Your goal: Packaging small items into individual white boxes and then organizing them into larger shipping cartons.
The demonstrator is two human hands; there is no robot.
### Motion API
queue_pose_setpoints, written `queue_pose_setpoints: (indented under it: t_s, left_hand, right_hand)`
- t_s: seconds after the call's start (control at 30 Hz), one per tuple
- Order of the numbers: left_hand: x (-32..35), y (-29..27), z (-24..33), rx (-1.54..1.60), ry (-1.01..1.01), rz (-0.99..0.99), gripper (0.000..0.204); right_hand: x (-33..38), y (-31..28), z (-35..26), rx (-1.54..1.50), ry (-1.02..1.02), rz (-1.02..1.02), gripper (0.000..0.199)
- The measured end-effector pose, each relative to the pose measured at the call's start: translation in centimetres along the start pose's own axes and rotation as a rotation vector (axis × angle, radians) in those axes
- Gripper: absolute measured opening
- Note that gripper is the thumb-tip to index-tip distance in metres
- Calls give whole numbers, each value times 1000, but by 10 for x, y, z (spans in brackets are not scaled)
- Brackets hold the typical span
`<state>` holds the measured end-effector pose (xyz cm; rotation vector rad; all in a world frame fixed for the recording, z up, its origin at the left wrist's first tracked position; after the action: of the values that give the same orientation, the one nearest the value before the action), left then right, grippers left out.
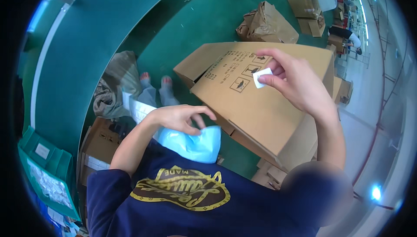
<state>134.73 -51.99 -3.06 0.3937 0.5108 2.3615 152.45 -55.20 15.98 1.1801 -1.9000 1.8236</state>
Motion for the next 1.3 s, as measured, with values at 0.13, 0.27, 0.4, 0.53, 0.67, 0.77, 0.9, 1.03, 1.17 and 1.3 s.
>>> queue_pose_setpoints:
  t_s: [0.13,0.27,0.4,0.53,0.67,0.77,0.9,1.03,1.17,1.3]
  left_hand:
    - [-42,-30,-12,217,198,7,29]
    - [-69,-59,-35,648,115,126,33]
    - [-71,-88,-41,750,203,419,29]
    - [-70,-99,-29,566,209,460,22]
    - [-79,-103,-24,420,222,554,16]
    - [-83,-103,-14,266,370,576,14]
    - [-96,-101,-34,312,241,541,14]
    - [-107,-92,-61,221,95,451,24]
    - [-112,-61,-79,-95,138,264,47]
    - [-104,-49,-90,-253,164,107,70]
  right_hand:
    - [-77,34,-6,-223,-89,-89,39]
    - [-105,76,3,-399,-80,-137,35]
    - [-117,98,16,-476,17,-193,33]
    - [-124,93,23,-273,53,-185,28]
    - [-127,95,25,-88,-72,-255,20]
    - [-134,95,30,-131,5,-314,16]
    - [-140,95,44,7,69,-332,14]
    - [-150,79,70,-30,408,-339,14]
    - [-195,86,93,-182,253,-270,14]
    - [-237,121,122,-74,344,-434,21]
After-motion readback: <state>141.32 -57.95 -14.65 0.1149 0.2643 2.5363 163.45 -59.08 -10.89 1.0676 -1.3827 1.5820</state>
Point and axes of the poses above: each hand's wrist, its own x-axis away from the middle knuckle, its own y-axis out of the palm, z = x × y, the point moved 8 cm from there along -x, towards the middle knuckle, and after that the axes turned 3 degrees about z, right-handed, at the moved point
